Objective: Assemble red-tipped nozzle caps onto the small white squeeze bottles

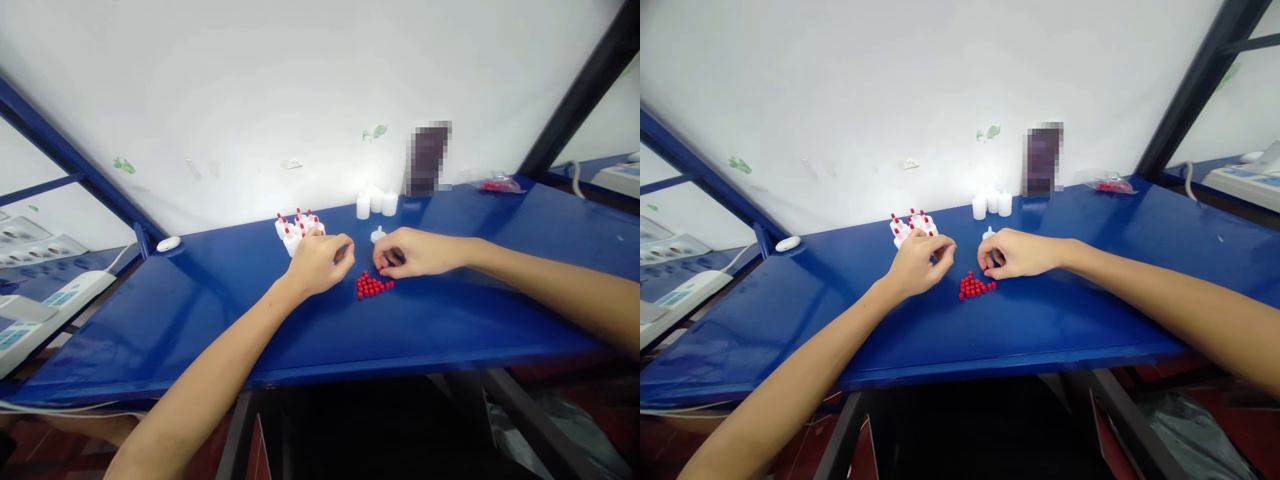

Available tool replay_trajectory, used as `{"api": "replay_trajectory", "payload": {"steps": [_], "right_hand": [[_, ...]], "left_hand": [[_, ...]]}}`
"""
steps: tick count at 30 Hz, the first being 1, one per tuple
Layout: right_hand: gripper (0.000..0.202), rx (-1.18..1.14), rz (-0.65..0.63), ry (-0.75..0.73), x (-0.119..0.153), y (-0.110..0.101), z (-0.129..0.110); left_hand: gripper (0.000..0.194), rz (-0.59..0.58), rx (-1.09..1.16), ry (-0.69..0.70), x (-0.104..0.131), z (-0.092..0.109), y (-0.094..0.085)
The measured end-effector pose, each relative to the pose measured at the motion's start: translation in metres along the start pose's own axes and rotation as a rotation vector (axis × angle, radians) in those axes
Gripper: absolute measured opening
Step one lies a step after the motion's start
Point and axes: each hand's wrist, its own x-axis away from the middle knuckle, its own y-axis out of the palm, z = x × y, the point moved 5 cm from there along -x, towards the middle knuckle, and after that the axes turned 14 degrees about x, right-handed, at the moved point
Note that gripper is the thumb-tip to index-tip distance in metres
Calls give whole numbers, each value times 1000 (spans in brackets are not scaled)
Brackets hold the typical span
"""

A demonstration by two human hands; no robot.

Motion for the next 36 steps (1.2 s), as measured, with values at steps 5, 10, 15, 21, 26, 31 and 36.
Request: {"api": "replay_trajectory", "payload": {"steps": [5,10,15,21,26,31,36], "right_hand": [[12,138,431,195,2,-19,21],[14,336,572,335,4,-24,42],[14,283,483,376,1,-18,46],[14,138,495,382,-1,-16,51],[14,108,497,371,-2,-14,53],[14,58,496,330,-3,-10,48],[21,-267,583,381,-5,-10,43]], "left_hand": [[21,-34,166,-18,1,0,6],[24,-113,228,-65,1,-3,14],[26,-149,172,-103,1,-5,16],[22,-53,275,-141,1,-8,11],[23,-10,253,-163,0,-10,9],[35,-46,157,-110,1,-8,9],[38,-98,84,-120,1,-9,11]]}}
